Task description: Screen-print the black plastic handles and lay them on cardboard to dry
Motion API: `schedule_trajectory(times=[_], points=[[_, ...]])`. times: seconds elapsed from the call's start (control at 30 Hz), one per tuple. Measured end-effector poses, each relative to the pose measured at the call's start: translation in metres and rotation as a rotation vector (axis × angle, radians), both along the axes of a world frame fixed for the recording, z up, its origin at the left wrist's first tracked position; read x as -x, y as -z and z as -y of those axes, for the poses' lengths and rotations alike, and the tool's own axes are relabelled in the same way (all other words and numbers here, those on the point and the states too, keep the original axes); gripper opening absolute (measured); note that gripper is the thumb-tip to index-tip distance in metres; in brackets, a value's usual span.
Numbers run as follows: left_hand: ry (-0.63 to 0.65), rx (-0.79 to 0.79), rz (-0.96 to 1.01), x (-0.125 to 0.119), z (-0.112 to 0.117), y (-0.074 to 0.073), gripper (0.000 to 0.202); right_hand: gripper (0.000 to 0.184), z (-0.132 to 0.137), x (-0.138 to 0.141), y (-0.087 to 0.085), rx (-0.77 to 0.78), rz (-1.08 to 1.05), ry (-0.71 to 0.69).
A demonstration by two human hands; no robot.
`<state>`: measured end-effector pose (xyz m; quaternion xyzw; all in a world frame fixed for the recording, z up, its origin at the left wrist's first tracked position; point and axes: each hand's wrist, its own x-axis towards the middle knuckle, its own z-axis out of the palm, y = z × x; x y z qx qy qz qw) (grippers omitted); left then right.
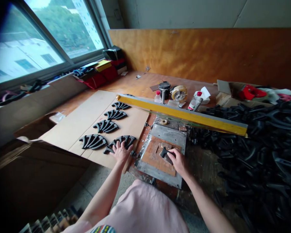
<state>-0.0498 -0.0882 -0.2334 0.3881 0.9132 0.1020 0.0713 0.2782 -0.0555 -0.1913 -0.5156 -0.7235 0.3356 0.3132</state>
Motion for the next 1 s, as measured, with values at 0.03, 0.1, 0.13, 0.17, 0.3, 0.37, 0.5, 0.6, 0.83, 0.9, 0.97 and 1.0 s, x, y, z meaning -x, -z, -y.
schedule_trajectory(times=[0.03, 0.1, 0.13, 0.17, 0.3, 0.37, 0.5, 0.6, 0.83, 0.9, 0.97, 1.0], points=[[-0.035, 0.01, 0.011, -0.001, -0.004, -0.001, 0.064, 0.027, -0.002, 0.008, -0.002, -0.052, 0.05, -0.019], [-0.074, 0.015, 0.035, 0.0, -0.009, -0.003, 0.063, 0.026, -0.006, 0.019, -0.004, -0.145, 0.152, -0.033], [-0.079, 0.008, 0.048, 0.0, -0.009, -0.003, 0.062, 0.025, -0.008, 0.023, -0.004, -0.184, 0.205, -0.034], [-0.079, -0.003, 0.059, 0.001, -0.008, -0.004, 0.061, 0.024, -0.009, 0.026, -0.003, -0.217, 0.259, -0.037], [-0.071, -0.036, 0.073, 0.004, -0.003, -0.003, 0.058, 0.025, -0.009, 0.032, -0.004, -0.331, 0.466, -0.065], [-0.055, -0.033, 0.066, 0.007, 0.001, -0.002, 0.058, 0.025, -0.009, 0.032, -0.007, -0.35, 0.544, -0.077], [0.025, -0.004, 0.073, 0.01, 0.013, -0.002, 0.061, 0.025, -0.009, 0.035, -0.012, -0.311, 0.597, -0.111], [0.087, 0.003, 0.066, 0.008, 0.026, -0.004, 0.058, 0.038, -0.004, 0.041, -0.011, -0.362, 0.545, -0.193], [0.203, -0.085, 0.025, 0.027, 0.015, -0.02, 0.052, 0.032, 0.02, 0.037, -0.018, -0.21, 0.32, -0.439], [0.243, -0.139, -0.007, 0.041, -0.013, -0.026, 0.052, 0.028, 0.02, 0.023, -0.021, -0.137, 0.225, -0.309], [0.298, -0.197, -0.025, 0.055, -0.053, -0.033, 0.053, 0.026, 0.017, 0.003, -0.021, -0.075, 0.152, -0.111], [0.335, -0.221, -0.026, 0.06, -0.077, -0.036, 0.053, 0.025, 0.016, -0.007, -0.021, -0.044, 0.129, -0.02]])
